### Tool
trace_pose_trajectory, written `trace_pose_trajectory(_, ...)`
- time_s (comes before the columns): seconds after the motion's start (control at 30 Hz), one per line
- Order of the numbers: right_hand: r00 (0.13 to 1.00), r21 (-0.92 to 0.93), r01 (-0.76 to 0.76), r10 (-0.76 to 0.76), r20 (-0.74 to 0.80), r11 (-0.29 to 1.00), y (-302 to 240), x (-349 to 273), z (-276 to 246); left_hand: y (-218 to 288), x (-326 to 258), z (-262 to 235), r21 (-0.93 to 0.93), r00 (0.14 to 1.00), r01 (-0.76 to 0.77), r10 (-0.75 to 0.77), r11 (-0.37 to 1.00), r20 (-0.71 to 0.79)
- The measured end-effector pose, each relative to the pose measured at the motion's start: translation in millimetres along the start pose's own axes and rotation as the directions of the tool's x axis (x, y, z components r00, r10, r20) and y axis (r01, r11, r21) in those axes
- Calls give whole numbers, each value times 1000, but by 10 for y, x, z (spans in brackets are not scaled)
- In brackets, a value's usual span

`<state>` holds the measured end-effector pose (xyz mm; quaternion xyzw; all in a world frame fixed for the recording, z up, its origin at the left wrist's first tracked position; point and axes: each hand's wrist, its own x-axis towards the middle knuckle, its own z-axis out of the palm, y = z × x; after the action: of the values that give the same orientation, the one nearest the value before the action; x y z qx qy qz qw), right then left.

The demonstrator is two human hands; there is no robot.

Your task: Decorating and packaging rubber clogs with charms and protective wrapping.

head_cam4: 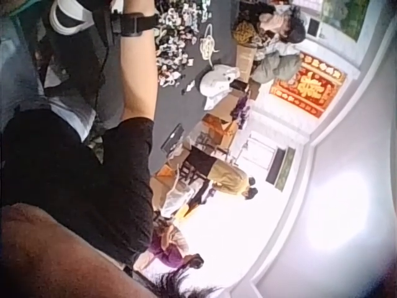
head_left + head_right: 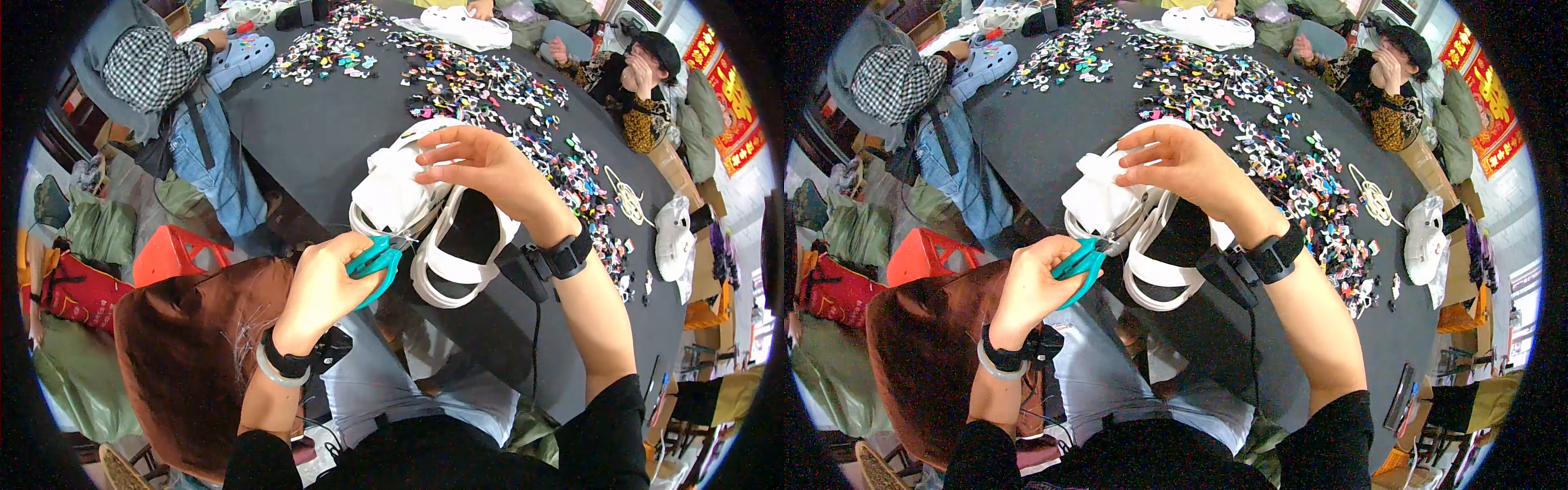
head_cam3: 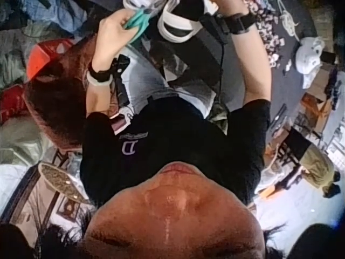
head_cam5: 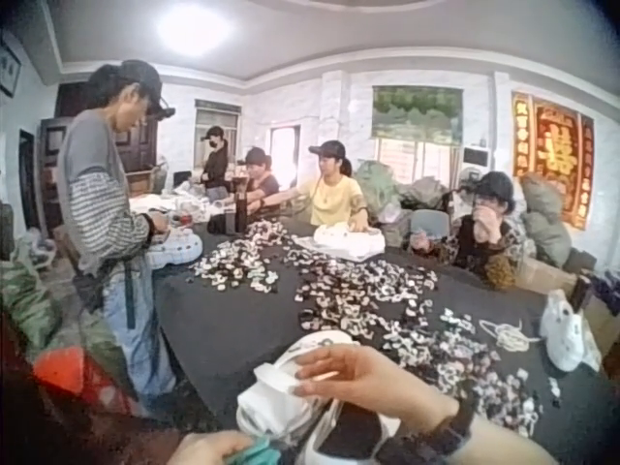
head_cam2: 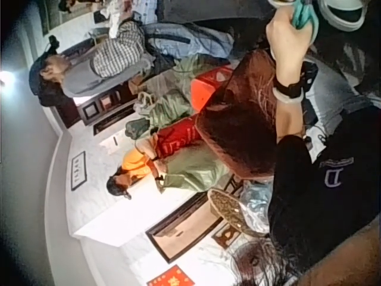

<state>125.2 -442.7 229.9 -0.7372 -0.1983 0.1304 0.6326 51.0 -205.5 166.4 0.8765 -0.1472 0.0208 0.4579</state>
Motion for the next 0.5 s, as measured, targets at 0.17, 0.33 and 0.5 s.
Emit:
trace_pose_trajectory(0.17,1000,24,-7,7,0,1000,30,14,-26,35,-5,-23,-1,997,68,-68,998,45)
trace_pose_trajectory(0.33,1000,24,7,-7,-3,1000,49,40,-41,-20,-53,-82,4,998,37,-37,999,48)
trace_pose_trajectory(0.5,1000,42,-15,15,-11,999,22,33,-6,-3,5,-71,61,995,26,-32,998,97)
